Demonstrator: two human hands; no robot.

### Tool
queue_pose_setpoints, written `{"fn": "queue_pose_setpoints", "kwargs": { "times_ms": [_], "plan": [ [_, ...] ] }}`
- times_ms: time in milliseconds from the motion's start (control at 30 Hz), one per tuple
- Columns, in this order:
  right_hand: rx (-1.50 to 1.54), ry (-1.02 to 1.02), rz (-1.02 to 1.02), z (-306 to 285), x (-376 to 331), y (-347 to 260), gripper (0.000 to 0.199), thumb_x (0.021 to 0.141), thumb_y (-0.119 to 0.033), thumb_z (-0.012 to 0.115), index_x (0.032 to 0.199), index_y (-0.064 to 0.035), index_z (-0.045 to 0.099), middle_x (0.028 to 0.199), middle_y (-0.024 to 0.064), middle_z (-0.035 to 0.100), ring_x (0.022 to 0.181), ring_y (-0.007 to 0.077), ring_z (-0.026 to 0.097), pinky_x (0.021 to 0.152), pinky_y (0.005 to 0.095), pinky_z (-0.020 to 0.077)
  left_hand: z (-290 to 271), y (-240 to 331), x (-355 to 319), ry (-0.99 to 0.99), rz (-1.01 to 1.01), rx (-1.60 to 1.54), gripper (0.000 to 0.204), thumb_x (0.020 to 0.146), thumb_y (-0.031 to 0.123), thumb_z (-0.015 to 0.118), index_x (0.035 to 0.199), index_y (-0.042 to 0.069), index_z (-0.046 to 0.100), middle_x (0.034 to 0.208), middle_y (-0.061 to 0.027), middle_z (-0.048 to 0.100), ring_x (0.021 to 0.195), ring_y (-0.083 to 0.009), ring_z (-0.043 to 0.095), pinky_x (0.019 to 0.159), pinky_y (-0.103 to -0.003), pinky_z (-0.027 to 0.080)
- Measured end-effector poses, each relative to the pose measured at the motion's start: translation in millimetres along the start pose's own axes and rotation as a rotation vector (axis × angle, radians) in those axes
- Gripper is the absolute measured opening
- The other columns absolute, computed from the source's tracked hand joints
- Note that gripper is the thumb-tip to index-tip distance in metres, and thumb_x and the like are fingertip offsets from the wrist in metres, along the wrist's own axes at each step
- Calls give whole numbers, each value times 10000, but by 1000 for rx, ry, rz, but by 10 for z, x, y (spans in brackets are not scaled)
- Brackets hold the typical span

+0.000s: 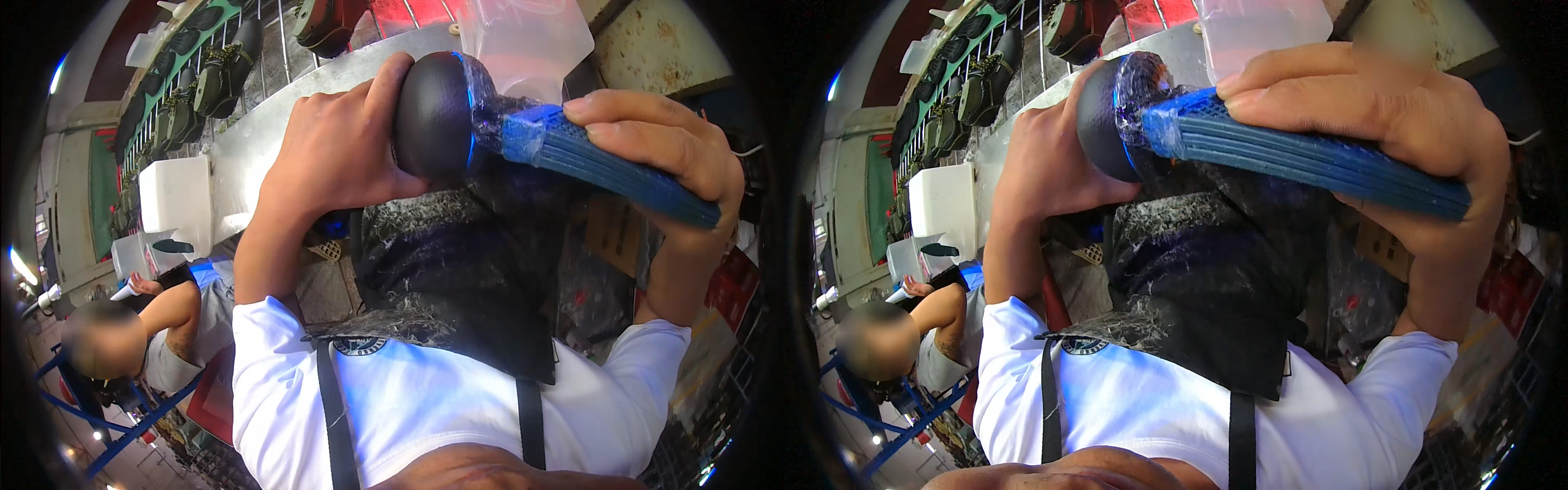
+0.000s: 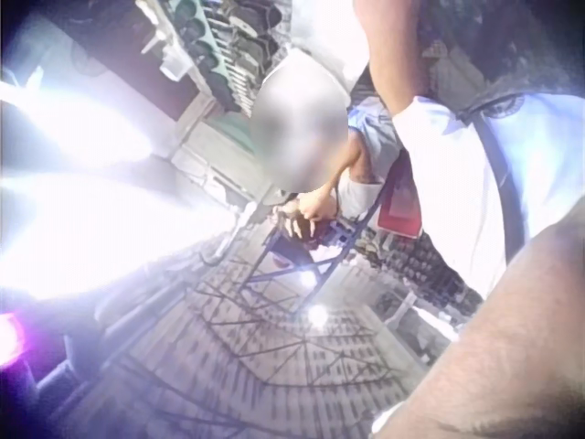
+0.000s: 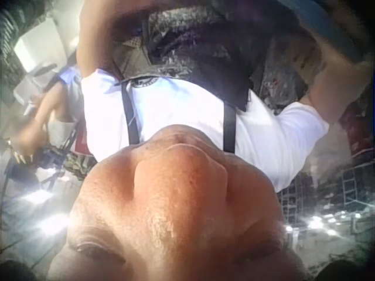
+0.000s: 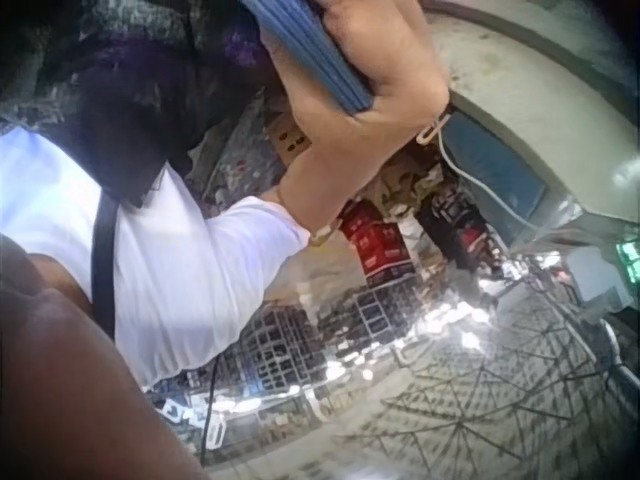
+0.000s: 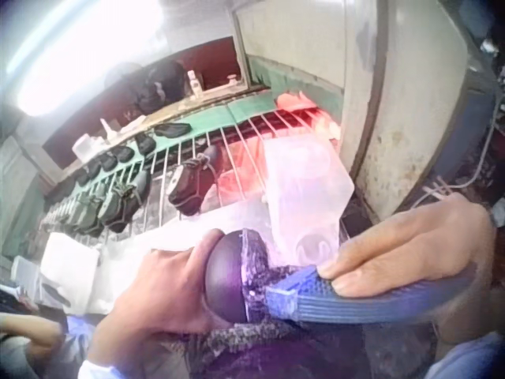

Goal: The person repeatedly applies a white substance to the sole and side edges of a black shoe using a brush. The person rotates the shoe to cover different areas and places it on a rack after each application.

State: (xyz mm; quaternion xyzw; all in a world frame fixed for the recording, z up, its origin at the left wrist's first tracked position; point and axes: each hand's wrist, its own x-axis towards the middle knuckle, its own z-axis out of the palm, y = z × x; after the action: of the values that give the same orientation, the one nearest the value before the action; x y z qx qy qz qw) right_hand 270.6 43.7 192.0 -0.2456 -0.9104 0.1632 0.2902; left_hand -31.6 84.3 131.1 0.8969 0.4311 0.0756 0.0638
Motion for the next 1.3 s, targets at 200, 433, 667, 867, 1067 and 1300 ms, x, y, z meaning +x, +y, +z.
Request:
{"fn": "queue_pose_setpoints", "kwargs": {
  "times_ms": [200,433,667,867,1067,1300],
  "plan": [
    [53,31,-20,97,61,91,331,830,-63,717,1157,-30,675,1174,216,682,1053,323,698,909,366,567,-30,-137,55,44,71,-63,929,541,437,839,1299,46,470,814,-195,698,755,-413,688,683,-464,559],
    [68,151,14,360,34,222,300,812,-19,708,1108,24,690,1210,247,657,1085,344,679,938,378,555,-93,-222,232,-11,97,-147,692,541,365,879,1135,90,657,904,-136,725,856,-346,709,768,-394,557],
    [32,197,45,543,47,368,308,807,-2,704,1113,24,687,1219,246,653,1103,343,670,950,378,550,-158,-347,372,-102,1,-298,688,564,323,903,1132,42,634,892,-113,728,812,-256,727,772,-356,563],
    [27,224,66,696,53,449,298,818,9,694,1117,11,691,1224,234,655,1113,340,666,947,381,556,-348,-199,462,-112,-75,-292,790,562,370,861,1182,-7,549,889,-157,731,833,-279,735,801,-347,583],
    [49,222,41,847,64,502,296,821,13,698,1116,14,692,1226,229,653,1116,344,663,945,387,559,-272,-415,465,-110,-67,-401,769,559,373,876,1131,-38,568,862,-150,733,792,-260,739,770,-330,587],
    [28,234,66,1033,83,498,268,807,23,705,1075,25,706,1194,219,668,1090,349,663,955,383,527,-92,-621,526,-90,-66,-453,864,552,410,901,1178,-68,546,926,-177,723,833,-256,730,806,-333,578]
  ]
}}
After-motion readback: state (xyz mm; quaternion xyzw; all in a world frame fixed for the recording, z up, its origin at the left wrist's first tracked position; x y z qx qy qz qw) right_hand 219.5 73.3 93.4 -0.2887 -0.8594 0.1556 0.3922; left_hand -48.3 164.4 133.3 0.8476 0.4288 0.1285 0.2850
